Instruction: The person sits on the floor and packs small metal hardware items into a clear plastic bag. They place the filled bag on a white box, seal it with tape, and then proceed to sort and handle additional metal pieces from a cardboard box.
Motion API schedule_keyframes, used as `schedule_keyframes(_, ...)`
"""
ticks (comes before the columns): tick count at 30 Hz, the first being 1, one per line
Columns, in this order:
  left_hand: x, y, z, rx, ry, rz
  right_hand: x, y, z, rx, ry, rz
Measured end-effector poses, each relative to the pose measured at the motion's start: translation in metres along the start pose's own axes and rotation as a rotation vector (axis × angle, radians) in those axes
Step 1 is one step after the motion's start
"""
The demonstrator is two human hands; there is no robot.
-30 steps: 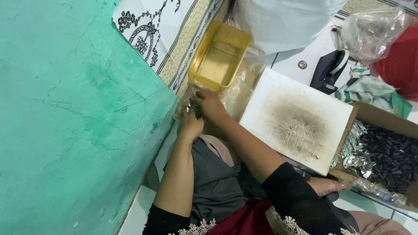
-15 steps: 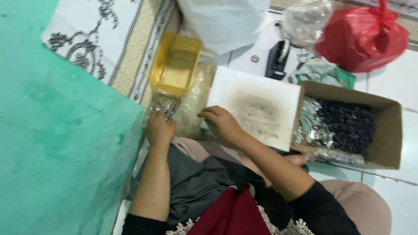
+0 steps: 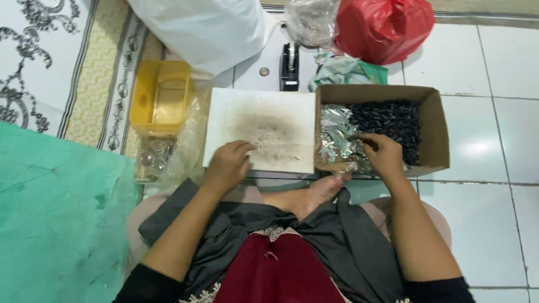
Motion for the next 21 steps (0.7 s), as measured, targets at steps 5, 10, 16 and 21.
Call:
schedule_keyframes(5,0.080,0.081,-0.050,0.175,-0.030,0.160,0.012,0.026,-0.015,0.080,-0.008,-0.038)
schedule_keyframes(10,0.163,0.141,-0.086,0.305,-0.062,0.121,0.009,0.029,-0.027,0.133,-0.077,0.018)
schedule_keyframes(16,0.216,0.143,-0.129,0.274,-0.206,-0.048,0.019,0.056,-0.049,0.164,-0.111,0.052)
schedule_keyframes(21,0.259,0.129,-0.165,0.248,-0.337,-0.163,0.059,0.059,-0.062,0.056,-0.285,0.271)
Point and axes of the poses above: each hand's wrist, its own z-axis away from the middle knuckle, its own x-axis out of the palm, y = z × x, the point moved 4 cm from there along -z, towards the middle knuckle, and after that the axes turned 1 degree about x, right-handed, at the moved point
